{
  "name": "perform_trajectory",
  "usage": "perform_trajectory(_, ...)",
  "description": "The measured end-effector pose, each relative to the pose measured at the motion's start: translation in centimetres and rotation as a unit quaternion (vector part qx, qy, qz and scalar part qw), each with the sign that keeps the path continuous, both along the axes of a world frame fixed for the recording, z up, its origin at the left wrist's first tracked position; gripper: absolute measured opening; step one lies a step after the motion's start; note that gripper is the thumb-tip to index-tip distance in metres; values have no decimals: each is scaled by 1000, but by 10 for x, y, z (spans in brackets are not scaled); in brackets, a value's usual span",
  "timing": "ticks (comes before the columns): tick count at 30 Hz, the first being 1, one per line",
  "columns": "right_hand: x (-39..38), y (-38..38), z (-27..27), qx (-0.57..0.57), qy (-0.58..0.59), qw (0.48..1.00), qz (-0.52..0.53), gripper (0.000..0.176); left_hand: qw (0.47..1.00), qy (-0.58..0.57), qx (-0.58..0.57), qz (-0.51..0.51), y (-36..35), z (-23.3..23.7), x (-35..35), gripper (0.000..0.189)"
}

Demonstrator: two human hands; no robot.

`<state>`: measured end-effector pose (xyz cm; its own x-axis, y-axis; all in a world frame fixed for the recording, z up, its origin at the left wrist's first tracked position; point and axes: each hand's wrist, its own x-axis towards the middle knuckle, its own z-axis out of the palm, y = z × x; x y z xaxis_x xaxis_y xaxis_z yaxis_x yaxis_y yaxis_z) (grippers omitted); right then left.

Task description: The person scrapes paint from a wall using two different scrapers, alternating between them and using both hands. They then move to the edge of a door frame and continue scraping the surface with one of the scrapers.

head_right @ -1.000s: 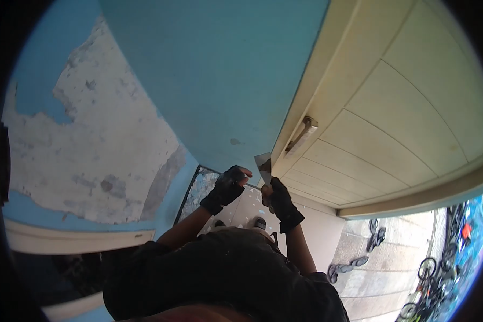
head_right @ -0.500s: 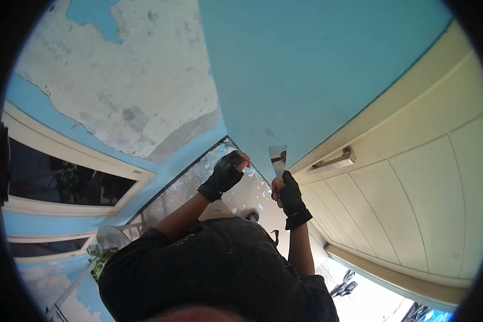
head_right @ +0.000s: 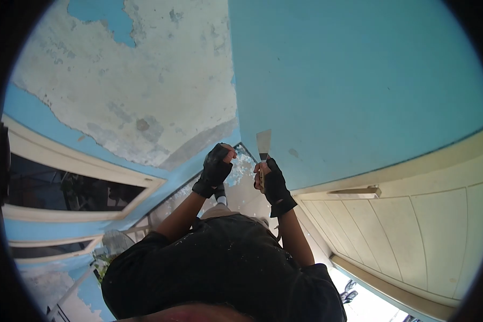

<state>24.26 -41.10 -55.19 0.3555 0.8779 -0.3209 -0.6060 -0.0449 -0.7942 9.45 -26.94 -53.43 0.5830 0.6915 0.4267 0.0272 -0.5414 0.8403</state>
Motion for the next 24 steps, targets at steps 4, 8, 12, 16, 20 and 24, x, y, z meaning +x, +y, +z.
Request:
perform_trajectory(4,-13,60,-11,1,25,1000,-5,51,999,-14,24,-40,68,3,-15,12)
perform_trajectory(8,-29,123,-12,20,32,999,-13,55,997,-26,73,-15,134,12,-33,14)
perform_trajectory(12,-40,169,-5,51,40,998,-17,57,994,-47,101,-2,183,38,-43,15)
perform_trajectory(16,-48,190,13,40,17,999,-23,57,992,-103,68,-19,205,65,-51,22)
perform_trajectory(20,-44,204,16,28,-11,999,-22,55,972,-185,103,-100,226,81,-64,29)
perform_trajectory(24,-37,216,27,19,-30,999,-17,55,943,-142,253,-162,235,110,-66,43)
